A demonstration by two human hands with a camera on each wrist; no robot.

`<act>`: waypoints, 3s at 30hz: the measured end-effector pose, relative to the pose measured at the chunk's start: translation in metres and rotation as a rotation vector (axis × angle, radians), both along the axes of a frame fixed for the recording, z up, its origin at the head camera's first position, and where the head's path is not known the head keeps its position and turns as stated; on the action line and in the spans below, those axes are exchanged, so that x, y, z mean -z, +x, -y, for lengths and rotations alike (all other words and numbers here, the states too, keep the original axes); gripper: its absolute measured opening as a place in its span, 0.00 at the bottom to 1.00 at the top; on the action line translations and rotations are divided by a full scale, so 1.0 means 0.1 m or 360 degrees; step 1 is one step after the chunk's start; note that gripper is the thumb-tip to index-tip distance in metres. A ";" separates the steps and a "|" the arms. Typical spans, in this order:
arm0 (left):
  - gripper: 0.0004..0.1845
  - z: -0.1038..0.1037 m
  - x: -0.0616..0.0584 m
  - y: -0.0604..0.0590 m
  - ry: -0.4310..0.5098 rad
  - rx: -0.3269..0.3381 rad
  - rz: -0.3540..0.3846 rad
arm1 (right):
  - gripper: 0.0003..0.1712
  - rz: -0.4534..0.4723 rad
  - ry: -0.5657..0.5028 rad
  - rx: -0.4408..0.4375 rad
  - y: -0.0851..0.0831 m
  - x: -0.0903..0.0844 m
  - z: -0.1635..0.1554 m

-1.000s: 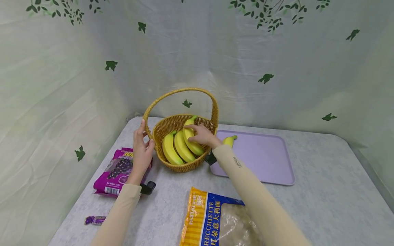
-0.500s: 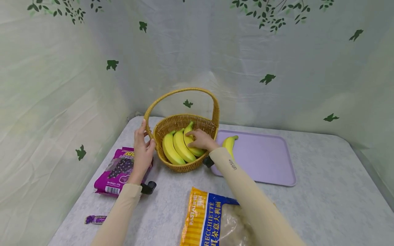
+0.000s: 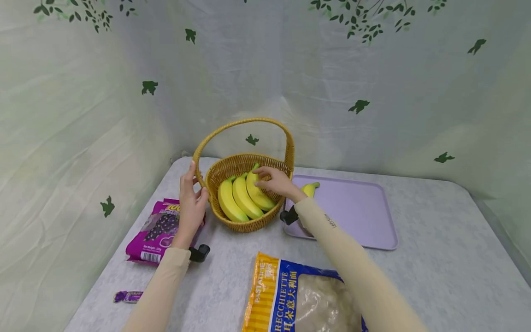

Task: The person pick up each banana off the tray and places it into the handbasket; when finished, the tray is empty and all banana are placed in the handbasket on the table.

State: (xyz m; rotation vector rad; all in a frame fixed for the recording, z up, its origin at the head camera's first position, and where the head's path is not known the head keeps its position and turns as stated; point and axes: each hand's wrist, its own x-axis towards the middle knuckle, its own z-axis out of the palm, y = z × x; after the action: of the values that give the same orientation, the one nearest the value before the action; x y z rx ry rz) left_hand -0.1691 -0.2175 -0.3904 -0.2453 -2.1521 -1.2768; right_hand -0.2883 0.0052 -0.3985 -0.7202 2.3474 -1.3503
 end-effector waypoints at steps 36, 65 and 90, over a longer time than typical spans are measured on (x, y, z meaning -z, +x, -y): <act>0.36 0.00 0.01 -0.01 0.0029 0.0012 0.0018 | 0.30 0.0198 -0.0106 0.0138 0.11 0.40 -1.54; 0.36 0.01 0.02 0.00 0.0015 0.0017 0.0029 | 0.35 0.0220 0.0146 0.0079 0.27 0.49 -1.33; 0.36 0.02 0.01 0.01 0.0018 -0.0003 0.0033 | 0.33 0.0275 -0.0151 -0.0141 0.51 0.09 -1.35</act>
State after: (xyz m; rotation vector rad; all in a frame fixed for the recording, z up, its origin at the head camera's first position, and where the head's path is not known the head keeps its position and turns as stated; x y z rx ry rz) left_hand -0.1683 -0.2192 -0.3910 -0.2263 -2.1614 -1.2952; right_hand -0.2368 0.1405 -0.4071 -0.6960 2.1052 -1.4326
